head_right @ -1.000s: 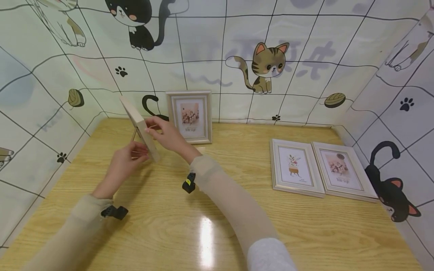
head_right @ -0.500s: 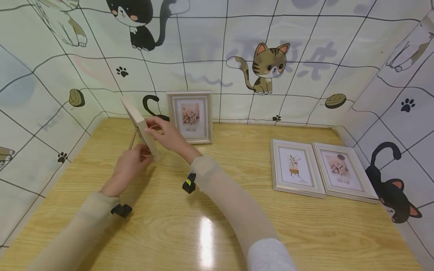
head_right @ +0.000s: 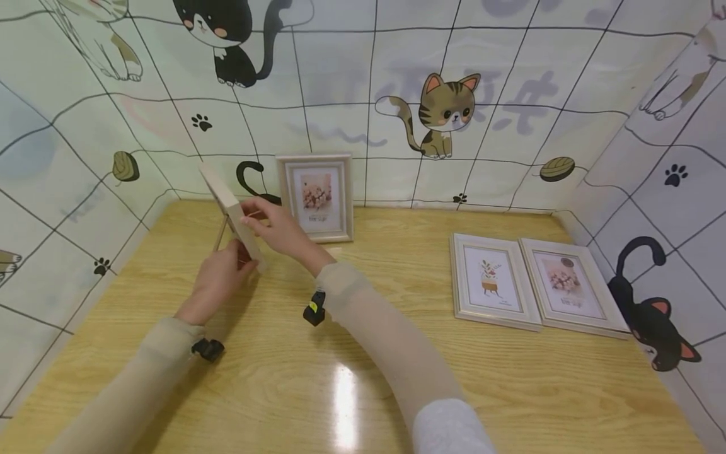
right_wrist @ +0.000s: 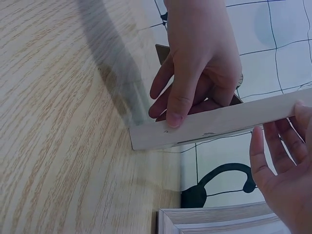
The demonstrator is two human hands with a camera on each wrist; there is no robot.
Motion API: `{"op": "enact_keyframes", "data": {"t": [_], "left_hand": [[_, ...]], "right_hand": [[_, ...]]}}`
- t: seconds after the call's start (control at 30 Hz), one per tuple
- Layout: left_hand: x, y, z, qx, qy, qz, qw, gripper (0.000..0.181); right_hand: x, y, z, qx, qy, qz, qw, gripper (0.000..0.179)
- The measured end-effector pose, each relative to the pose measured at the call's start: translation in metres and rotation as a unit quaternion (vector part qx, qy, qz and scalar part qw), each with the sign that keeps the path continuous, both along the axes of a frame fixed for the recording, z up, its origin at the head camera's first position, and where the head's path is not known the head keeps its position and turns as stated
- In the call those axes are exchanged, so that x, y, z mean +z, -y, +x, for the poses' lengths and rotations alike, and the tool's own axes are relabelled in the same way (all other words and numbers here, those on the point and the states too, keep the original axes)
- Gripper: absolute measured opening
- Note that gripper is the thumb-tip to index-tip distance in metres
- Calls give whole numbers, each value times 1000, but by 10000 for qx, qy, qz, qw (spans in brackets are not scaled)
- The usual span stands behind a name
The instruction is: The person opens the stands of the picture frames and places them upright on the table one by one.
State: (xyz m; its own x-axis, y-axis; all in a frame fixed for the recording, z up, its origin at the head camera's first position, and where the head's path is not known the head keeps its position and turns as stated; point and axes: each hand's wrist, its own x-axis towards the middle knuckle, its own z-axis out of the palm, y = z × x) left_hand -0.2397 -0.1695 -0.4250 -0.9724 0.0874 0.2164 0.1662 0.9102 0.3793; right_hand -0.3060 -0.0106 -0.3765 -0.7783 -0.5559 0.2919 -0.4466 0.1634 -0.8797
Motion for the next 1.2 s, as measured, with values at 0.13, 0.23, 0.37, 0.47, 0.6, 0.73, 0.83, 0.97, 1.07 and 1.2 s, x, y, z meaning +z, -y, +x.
{"op": "enact_keyframes", "data": {"t": [0.13,0.23,0.37,0.47,0.6,0.73,0.83,0.97,1.07,1.2], "left_hand": [[-2,2,0,-2,6,8,10000,31],[-2,3,0,10,17,12,10000,31],[-1,4,1,-11,64,57,10000,31],[-1,7,1,-71,151,121,9998,31],[-3,14,1,-190,279,167,9993,28],[-3,21,2,-288,297,112,9991,27],[-2,27,2,-362,305,163,9987,27],[-2,35,3,-503,382,358,9974,28],[-1,42,3,-605,525,491,9956,32],[1,52,5,-719,701,556,9934,36]], "right_hand": [[0,-1,1,-2,-19,51,10000,30],[1,-3,0,19,-53,69,10000,29],[2,-6,0,59,-139,188,9997,31],[3,-11,1,11,-182,366,9992,33],[2,-22,-1,-117,-253,531,9982,34],[0,-31,-6,-241,-327,588,9974,33],[-1,-38,-7,-318,-308,600,9972,33],[-3,-45,-9,-385,-341,588,9969,33],[-5,-48,-10,-407,-375,594,9967,35],[-7,-51,-11,-445,-334,633,9964,36]]}}
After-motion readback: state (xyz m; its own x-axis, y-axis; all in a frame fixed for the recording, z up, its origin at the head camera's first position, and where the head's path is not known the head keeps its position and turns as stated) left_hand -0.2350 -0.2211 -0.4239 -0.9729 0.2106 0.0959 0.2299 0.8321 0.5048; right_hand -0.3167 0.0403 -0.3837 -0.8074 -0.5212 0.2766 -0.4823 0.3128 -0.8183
